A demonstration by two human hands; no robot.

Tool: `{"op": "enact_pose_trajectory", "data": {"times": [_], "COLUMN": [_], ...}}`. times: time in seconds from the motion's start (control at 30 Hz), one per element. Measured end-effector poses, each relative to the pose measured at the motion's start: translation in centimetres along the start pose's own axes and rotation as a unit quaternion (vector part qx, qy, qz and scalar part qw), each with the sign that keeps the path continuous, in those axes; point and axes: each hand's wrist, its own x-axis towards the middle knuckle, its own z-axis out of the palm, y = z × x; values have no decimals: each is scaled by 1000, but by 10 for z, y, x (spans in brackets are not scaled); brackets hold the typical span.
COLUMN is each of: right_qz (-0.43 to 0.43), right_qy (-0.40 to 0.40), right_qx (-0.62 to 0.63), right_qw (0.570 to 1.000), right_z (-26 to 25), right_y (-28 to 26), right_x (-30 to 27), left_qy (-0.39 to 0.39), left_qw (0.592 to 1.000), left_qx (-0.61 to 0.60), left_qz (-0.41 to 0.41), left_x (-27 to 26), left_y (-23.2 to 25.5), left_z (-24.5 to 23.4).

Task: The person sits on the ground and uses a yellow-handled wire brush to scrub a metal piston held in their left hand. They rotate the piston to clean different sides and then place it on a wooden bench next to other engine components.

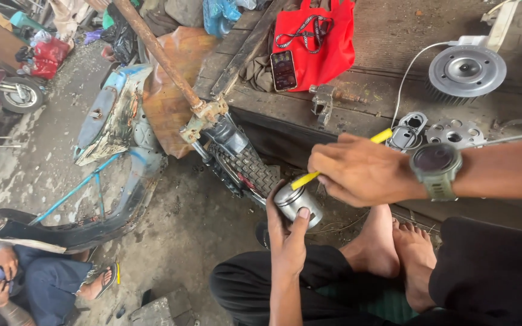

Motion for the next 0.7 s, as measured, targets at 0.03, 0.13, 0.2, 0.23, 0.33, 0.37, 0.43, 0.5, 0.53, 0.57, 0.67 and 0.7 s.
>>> {"op": "enact_pose_trajectory", "data": {"times": [0.03,0.13,0.2,0.23,0.33,0.37,0.43,0.5,0.53,0.57,0.67,0.7], "right_qz": [-1,5,-55,-59,-63,-64,-73,-85,-92,-88,-91,-87], "right_qy": [2,23,39,36,93,98,97,86,79,85,73,64], "right_qx": [1,20,22,21,27,19,9,30,33,18,16,21], "right_qw": [1000,1000,998,997,993,993,993,992,992,992,993,994], "right_z": [-6,-25,-35,-41,-53,-56,-59,-58,-59,-59,-56,-55], "right_y": [-1,-9,-23,-25,-35,-40,-49,-57,-56,-55,-62,-65], "right_x": [1,1,5,7,17,20,22,25,24,23,22,22], "left_qy": [1,33,34,38,46,52,64,63,72,77,90,84], "left_qw": [1000,999,991,990,967,968,967,962,960,962,963,964], "left_qx": [2,-43,-132,-134,-235,-228,-227,-238,-242,-239,-232,-225], "left_qz": [1,-5,20,22,84,89,100,120,123,110,107,115], "left_x": [0,0,3,4,5,3,-1,-5,-9,-12,-22,-24], "left_y": [2,7,14,16,27,32,36,38,36,34,31,30], "left_z": [4,22,32,34,36,36,39,42,41,40,35,34]}}
